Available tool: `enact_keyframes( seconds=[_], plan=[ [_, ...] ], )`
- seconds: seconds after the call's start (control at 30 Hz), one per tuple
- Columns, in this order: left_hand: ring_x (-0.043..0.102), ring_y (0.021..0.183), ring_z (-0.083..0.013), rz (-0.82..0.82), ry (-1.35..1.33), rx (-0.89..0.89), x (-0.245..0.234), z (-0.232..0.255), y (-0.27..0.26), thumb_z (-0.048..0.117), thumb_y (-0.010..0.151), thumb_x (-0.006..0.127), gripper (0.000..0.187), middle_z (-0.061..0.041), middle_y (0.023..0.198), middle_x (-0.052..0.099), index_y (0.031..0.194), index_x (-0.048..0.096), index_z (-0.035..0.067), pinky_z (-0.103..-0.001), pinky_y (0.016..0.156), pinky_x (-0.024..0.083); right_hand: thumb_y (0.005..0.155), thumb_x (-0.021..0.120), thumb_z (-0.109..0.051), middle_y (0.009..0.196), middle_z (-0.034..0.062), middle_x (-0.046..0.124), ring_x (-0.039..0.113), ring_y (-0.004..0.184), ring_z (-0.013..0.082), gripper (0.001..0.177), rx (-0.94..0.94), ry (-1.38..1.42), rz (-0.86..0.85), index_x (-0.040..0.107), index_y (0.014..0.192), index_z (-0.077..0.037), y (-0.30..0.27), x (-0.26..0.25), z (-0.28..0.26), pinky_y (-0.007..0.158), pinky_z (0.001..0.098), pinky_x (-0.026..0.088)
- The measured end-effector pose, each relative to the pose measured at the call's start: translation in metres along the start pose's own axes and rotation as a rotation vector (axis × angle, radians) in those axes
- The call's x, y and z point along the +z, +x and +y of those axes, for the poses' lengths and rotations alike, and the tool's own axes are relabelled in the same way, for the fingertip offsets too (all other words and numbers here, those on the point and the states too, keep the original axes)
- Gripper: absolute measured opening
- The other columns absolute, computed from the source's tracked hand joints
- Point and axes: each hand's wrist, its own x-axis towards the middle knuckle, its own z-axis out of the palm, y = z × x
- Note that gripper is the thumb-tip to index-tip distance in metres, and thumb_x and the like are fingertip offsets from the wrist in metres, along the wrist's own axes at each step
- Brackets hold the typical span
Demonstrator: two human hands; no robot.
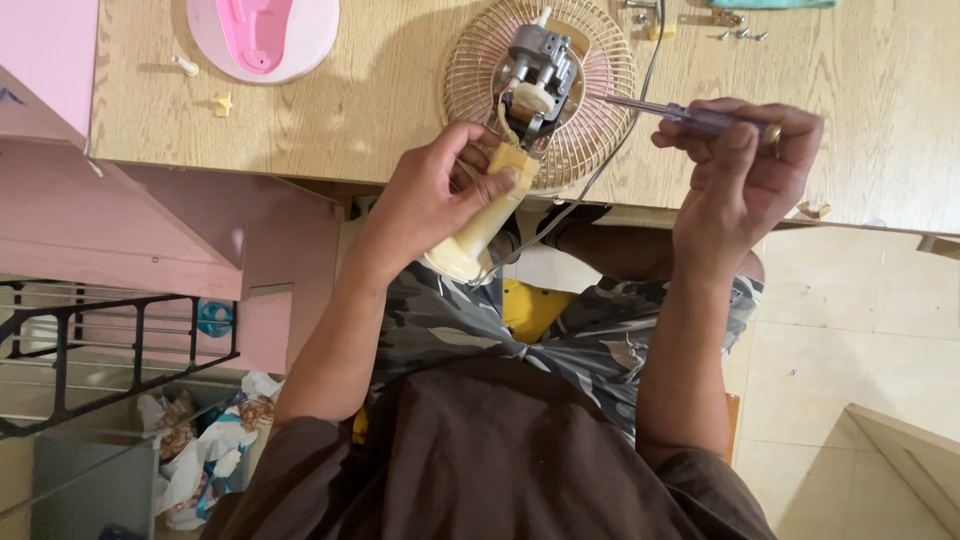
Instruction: The person disassembles a small electric fan by removing the rear cover and unscrewing the motor housing. They then reassemble the fan by reattaching the motor, securing the blades, and wiping the blades with a cloth.
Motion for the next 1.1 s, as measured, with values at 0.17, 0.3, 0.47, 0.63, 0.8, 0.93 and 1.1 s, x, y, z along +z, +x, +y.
enact_keyframes(
  seconds=[0.17, 0.3, 0.47, 0.63, 0.8, 0.93, 1.1],
  plan=[
    [0.072, 0.079, -0.0135, 0.124, 0.034, 0.008, -0.004, -0.014, 0.017, 0.03, 0.104, 0.062, 0.028, -0.006, 0.105, 0.075, 0.121, 0.064, 0.008, -0.025, 0.065, 0.061, 0.122, 0.05, -0.023, 0.115, 0.0209, 0.067, 0.074, 0.096, 0.0293, 0.021, -0.084, -0.153, -0.046, 0.041, 0.123, -0.004, -0.005, 0.008, -0.007, 0.083, 0.044, 0.067],
    [0.072, 0.094, -0.0139, 0.264, 0.068, 0.259, -0.009, -0.023, 0.039, 0.026, 0.114, 0.061, 0.029, -0.011, 0.124, 0.071, 0.134, 0.057, 0.006, -0.024, 0.076, 0.062, 0.125, 0.043, -0.024, 0.102, 0.0199, 0.07, 0.074, 0.086, 0.0275, 0.018, 0.019, -0.007, 0.001, 0.042, 0.122, -0.006, 0.007, 0.002, -0.003, 0.076, 0.0396, 0.064],
    [0.069, 0.087, -0.0181, 0.142, -0.127, 0.149, -0.016, -0.024, 0.065, 0.032, 0.107, 0.058, 0.046, -0.01, 0.138, 0.067, 0.148, 0.052, 0.012, -0.028, 0.063, 0.058, 0.114, 0.041, -0.01, 0.078, 0.0042, 0.055, 0.056, 0.063, 0.0139, 0.011, 0.369, 0.123, 0.045, 0.05, 0.118, -0.006, 0.02, 0.003, -0.007, 0.061, 0.0321, 0.056],
    [0.062, 0.122, -0.0319, 0.12, 0.037, 0.508, -0.022, -0.015, 0.082, 0.026, 0.11, 0.069, 0.049, -0.022, 0.145, 0.058, 0.15, 0.051, 0.004, -0.038, 0.096, 0.053, 0.107, 0.051, -0.006, 0.078, 0.0045, 0.063, 0.04, 0.05, 0.0062, 0.025, 0.672, -0.325, -0.107, 0.066, 0.127, -0.003, 0.024, 0.025, -0.022, 0.039, 0.027, 0.03],
    [0.074, 0.066, -0.0115, -0.044, -0.179, 0.106, -0.03, -0.004, 0.09, 0.034, 0.098, 0.071, 0.052, -0.013, 0.125, 0.073, 0.142, 0.058, 0.01, -0.022, 0.047, 0.059, 0.097, 0.073, -0.019, 0.088, 0.0085, 0.075, 0.058, 0.055, 0.0099, 0.05, 0.596, -0.76, -0.345, 0.057, 0.143, -0.006, 0.024, 0.048, -0.028, 0.045, 0.0292, 0.046],
    [0.073, 0.06, -0.0074, -0.067, -0.288, 0.09, -0.032, 0.001, 0.089, 0.03, 0.1, 0.073, 0.047, -0.009, 0.108, 0.079, 0.14, 0.061, 0.007, -0.022, 0.044, 0.059, 0.094, 0.079, -0.024, 0.084, 0.0152, 0.074, 0.071, 0.073, 0.0164, 0.059, 0.451, -0.922, -0.393, 0.056, 0.144, -0.003, 0.022, 0.052, -0.026, 0.058, 0.0317, 0.052],
    [0.071, 0.058, -0.0085, -0.031, -0.324, 0.135, -0.028, 0.001, 0.09, 0.024, 0.1, 0.075, 0.042, -0.009, 0.11, 0.077, 0.133, 0.061, 0.002, -0.023, 0.043, 0.057, 0.101, 0.076, -0.028, 0.082, 0.0126, 0.073, 0.073, 0.072, 0.0166, 0.059, 0.483, -0.939, -0.304, 0.052, 0.146, 0.002, 0.018, 0.048, -0.018, 0.062, 0.0329, 0.055]
  ],
)
